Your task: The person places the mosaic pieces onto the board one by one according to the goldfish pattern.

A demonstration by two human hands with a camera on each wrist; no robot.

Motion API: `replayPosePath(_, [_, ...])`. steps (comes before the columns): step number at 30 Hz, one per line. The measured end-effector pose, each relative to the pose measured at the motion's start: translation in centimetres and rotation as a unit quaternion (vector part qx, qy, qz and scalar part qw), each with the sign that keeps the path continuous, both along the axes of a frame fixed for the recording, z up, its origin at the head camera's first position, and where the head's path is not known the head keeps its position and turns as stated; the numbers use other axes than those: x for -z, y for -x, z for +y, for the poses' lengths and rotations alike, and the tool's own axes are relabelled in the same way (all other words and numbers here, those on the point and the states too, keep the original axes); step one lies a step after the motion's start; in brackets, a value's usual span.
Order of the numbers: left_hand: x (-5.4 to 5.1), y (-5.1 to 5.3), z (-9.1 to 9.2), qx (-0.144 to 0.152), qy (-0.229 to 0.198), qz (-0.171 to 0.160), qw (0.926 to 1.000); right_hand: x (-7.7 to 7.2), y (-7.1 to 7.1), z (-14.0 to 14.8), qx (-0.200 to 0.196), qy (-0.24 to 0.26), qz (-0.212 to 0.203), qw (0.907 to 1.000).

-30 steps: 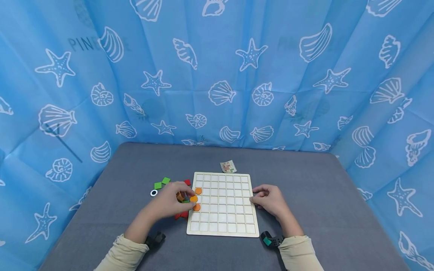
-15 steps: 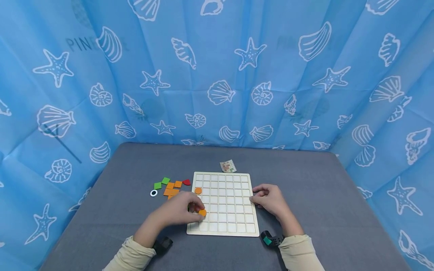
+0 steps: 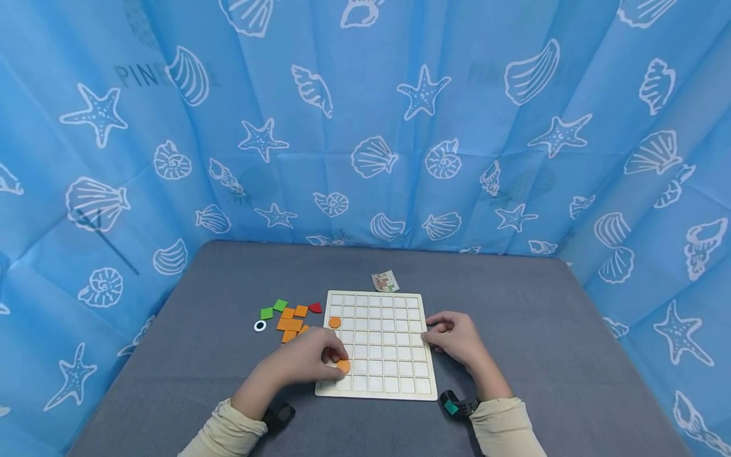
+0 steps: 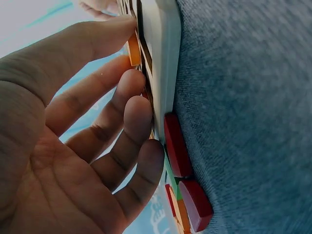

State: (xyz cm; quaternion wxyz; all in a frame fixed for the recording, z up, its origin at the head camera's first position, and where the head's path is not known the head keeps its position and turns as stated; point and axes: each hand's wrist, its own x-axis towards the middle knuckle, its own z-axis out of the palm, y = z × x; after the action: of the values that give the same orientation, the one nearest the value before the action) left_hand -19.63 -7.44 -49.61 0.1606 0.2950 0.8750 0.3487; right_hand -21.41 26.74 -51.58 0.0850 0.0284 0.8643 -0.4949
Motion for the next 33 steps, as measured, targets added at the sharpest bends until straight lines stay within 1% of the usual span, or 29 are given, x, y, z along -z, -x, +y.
replayPosePath(6, [0.2, 0.15, 0.19, -0.006, 0.005, 0.002, 1.0, -0.01, -0.01, 0.13, 0.0, 0.0, -0.002, 1.0])
replayPosePath(13, [0.16, 0.19, 0.16, -0.014, 0.002, -0.016, 0.9998, 0.0, 0.0, 0.13, -0.002, -0.001, -0.002, 1.0])
replayPosePath(20, [0.15, 0.12, 0.17, -0.016, 0.002, -0.023, 0.9996, 0.01, -0.03, 0.08, -0.001, -0.003, -0.003, 1.0])
replayPosePath(27, [0.02, -0.05, 0.03, -0.015, -0.005, -0.028, 0.9995, 0.12, -0.04, 0.13, -0.002, -0.003, -0.001, 1.0])
replayPosePath(33, [0.08, 0.05, -0.25, -0.007, -0.012, -0.032, 0.9994, 0.04, -0.01, 0.08, -0.002, 0.002, -0.003, 1.0])
